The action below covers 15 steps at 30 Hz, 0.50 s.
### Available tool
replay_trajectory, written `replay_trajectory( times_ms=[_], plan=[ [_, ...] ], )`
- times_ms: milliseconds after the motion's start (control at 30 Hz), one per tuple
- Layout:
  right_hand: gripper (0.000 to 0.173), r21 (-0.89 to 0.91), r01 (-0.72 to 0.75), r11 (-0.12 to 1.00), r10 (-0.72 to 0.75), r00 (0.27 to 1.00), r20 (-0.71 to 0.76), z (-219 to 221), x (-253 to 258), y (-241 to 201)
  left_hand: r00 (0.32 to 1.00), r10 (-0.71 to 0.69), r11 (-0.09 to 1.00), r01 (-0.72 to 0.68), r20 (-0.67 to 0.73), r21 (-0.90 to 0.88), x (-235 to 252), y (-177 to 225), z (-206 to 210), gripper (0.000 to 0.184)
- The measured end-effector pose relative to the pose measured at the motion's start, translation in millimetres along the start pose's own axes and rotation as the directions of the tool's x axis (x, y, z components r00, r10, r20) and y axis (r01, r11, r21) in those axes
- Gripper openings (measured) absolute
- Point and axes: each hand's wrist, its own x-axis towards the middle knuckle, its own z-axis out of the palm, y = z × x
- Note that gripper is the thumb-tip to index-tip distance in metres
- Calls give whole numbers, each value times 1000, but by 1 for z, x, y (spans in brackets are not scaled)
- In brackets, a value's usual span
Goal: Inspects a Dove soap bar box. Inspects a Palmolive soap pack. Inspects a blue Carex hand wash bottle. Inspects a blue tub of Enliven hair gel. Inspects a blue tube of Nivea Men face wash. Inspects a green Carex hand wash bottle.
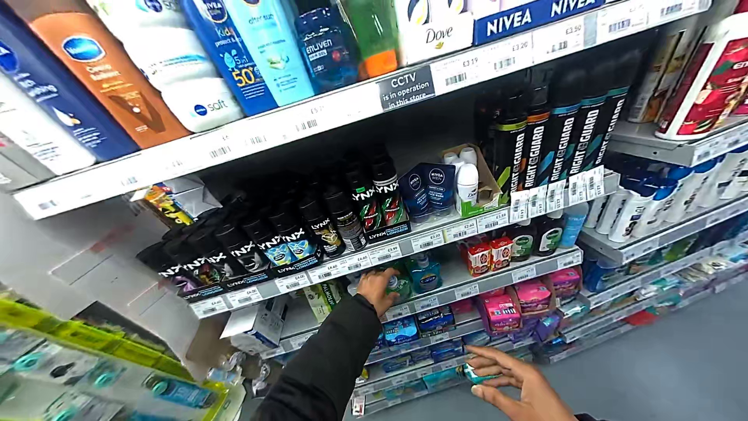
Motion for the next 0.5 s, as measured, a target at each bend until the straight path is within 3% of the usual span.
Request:
replay_trajectory(
  times_ms=[200,500],
  plan=[
    [54,22,-26,999,26,1000,-1,-9,-6,2,997,-51,998,53,49,-23,21,-6,5,53],
    [55,23,-33,999,33,999,-18,-10,-8,3,996,-18,998,23,-86,56,30,-12,12,64]
  ],
)
